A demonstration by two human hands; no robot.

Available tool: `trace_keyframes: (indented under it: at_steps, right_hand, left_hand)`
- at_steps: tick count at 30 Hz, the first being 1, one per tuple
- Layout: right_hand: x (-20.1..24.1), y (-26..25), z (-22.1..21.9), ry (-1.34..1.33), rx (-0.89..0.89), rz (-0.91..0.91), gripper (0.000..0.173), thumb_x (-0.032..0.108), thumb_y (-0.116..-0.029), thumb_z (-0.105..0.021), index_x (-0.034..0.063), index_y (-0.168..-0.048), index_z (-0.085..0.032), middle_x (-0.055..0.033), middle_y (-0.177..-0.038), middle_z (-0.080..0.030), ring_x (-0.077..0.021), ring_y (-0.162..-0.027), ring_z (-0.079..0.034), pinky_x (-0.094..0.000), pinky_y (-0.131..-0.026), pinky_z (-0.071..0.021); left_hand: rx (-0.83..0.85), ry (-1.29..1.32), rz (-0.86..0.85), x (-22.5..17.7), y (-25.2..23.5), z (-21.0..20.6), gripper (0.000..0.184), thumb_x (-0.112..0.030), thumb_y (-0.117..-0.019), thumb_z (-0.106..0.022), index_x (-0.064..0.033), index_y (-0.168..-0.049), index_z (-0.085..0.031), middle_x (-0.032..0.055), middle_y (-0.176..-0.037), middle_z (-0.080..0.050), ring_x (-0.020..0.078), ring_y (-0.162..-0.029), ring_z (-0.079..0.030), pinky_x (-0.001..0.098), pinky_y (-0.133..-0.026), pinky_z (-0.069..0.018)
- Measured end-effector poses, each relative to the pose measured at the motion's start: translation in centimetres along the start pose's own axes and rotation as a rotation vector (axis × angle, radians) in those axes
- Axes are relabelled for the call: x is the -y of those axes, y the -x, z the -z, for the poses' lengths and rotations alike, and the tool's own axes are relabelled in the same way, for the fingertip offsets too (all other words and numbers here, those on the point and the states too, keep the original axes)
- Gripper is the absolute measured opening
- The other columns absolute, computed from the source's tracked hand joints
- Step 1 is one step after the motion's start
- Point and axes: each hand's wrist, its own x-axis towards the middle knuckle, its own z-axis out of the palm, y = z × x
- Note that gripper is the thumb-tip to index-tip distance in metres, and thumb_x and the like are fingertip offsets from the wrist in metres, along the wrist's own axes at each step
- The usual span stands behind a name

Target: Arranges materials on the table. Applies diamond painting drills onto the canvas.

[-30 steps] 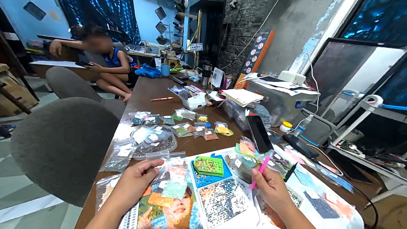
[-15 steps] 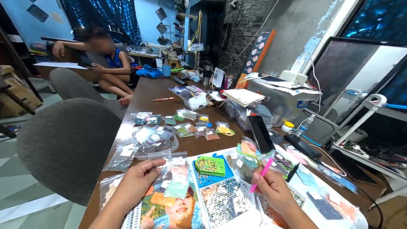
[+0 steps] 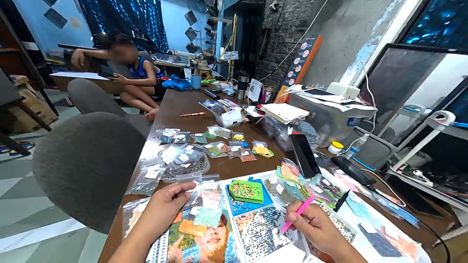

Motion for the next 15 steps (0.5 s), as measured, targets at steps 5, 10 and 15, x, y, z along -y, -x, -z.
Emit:
trace_keyframes:
  at_steps: [5,10,15]
  right_hand:
    - [0.25,0.05,0.22,0.055,-0.174,-0.092,0.034,0.043,-0.1063,-0.052,0.0159,-0.088,-0.061,0.0125,-0.068,-0.056,0.0077,-0.058,-0.052,-0.0117,-0.054,-0.0454]
    - [0.21,-0.05,-0.05,-0.01,-0.111,-0.031,0.032,0.04,-0.1064,-0.053,0.0138,-0.093,-0.064,0.0087,-0.075,-0.065,0.005,-0.067,-0.062,-0.0143,-0.063,-0.0538]
    - [-0.02,-0.03,-0.04,0.013,-0.049,-0.018,0.032,0.037,-0.1068,-0.053,0.0099,-0.095,-0.064,0.0061,-0.076,-0.064,0.0048,-0.068,-0.062,-0.0138,-0.064,-0.0536]
  left_hand:
    - [0.0,0.009,0.009,-0.15,0.09,-0.02,0.021,-0.003,-0.0982,-0.06,-0.0077,-0.114,-0.074,0.0025,-0.105,-0.072,0.0078,-0.086,-0.066,0.0266,-0.077,-0.0533]
    - [0.003,0.007,0.017,-0.11,0.06,-0.01,0.022,-0.002,-0.0987,-0.06,-0.0083,-0.114,-0.074,0.0029,-0.106,-0.072,0.0083,-0.085,-0.066,0.0274,-0.077,-0.0534]
    - [0.0,0.0,0.011,-0.18,0.06,0.01,0.021,-0.003,-0.0983,-0.06,-0.0085,-0.113,-0.074,0.002,-0.106,-0.073,0.0075,-0.086,-0.066,0.0269,-0.077,-0.0531]
